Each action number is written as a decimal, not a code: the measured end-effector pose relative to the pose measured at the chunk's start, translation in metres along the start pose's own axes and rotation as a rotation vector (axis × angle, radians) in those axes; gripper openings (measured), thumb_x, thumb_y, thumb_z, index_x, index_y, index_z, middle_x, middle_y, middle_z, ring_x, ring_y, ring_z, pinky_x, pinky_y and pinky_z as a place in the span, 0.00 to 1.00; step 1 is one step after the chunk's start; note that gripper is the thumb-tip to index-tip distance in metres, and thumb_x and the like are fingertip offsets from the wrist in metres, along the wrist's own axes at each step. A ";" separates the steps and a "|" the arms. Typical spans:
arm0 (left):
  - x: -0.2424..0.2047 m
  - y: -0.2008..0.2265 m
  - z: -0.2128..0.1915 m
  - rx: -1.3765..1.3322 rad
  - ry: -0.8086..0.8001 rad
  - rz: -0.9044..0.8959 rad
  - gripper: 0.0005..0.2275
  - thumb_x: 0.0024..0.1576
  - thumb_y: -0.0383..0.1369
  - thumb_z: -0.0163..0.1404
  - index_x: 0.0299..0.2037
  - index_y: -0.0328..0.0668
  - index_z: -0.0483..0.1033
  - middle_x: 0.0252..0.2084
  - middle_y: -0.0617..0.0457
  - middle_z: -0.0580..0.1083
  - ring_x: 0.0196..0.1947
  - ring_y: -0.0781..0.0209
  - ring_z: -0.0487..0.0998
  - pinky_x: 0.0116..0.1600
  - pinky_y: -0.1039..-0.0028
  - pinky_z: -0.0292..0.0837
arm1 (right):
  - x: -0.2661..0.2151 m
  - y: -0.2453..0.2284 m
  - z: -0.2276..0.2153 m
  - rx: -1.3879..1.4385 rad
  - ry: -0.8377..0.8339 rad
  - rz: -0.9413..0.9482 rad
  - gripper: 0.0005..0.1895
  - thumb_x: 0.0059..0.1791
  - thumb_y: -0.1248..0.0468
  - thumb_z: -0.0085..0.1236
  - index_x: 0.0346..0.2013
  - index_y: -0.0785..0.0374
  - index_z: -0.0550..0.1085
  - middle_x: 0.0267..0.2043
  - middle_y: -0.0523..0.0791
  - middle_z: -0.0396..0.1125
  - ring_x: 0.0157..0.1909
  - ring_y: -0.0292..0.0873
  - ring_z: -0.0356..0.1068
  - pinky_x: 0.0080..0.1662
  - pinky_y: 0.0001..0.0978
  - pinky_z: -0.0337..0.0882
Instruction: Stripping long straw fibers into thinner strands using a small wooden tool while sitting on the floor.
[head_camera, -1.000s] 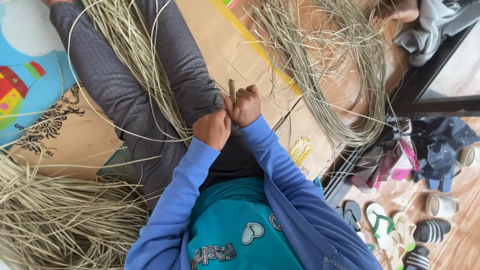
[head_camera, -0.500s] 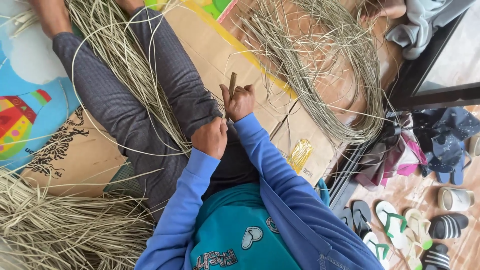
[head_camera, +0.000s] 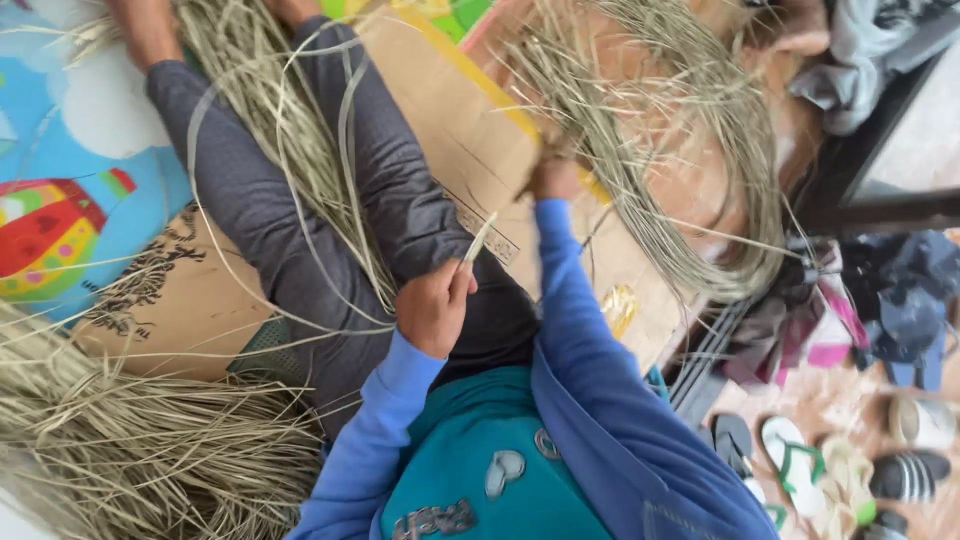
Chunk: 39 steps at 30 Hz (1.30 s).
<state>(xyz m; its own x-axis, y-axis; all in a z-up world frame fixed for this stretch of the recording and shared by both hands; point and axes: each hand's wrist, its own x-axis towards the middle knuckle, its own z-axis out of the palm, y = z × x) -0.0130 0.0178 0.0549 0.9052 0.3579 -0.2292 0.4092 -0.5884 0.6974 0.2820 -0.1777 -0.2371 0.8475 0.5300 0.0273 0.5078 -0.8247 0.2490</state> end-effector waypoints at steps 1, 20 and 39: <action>0.000 -0.002 -0.006 -0.057 0.008 -0.020 0.15 0.65 0.46 0.41 0.27 0.59 0.73 0.25 0.50 0.79 0.33 0.41 0.82 0.42 0.51 0.78 | -0.003 0.013 -0.041 -0.065 0.422 0.006 0.26 0.37 0.55 0.65 0.46 0.62 0.77 0.20 0.49 0.68 0.26 0.51 0.70 0.30 0.41 0.71; 0.018 0.002 -0.009 0.260 0.069 0.244 0.09 0.68 0.36 0.43 0.34 0.53 0.70 0.24 0.59 0.71 0.25 0.62 0.79 0.25 0.71 0.76 | -0.054 -0.085 -0.309 1.034 0.559 -0.599 0.29 0.53 0.54 0.63 0.11 0.62 0.67 0.13 0.48 0.63 0.20 0.52 0.65 0.38 0.41 0.65; 0.026 -0.013 0.009 0.322 0.246 0.327 0.08 0.64 0.38 0.51 0.31 0.55 0.72 0.22 0.60 0.73 0.20 0.59 0.77 0.24 0.68 0.74 | -0.036 -0.092 -0.267 0.859 0.752 -0.370 0.27 0.57 0.53 0.49 0.15 0.62 0.66 0.15 0.49 0.61 0.20 0.52 0.64 0.36 0.46 0.62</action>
<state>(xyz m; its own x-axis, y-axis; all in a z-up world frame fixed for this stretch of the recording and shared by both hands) 0.0062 0.0282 0.0341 0.9537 0.2553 0.1589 0.1595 -0.8775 0.4523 0.1635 -0.0684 -0.0027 0.4713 0.5094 0.7200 0.8810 -0.3090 -0.3582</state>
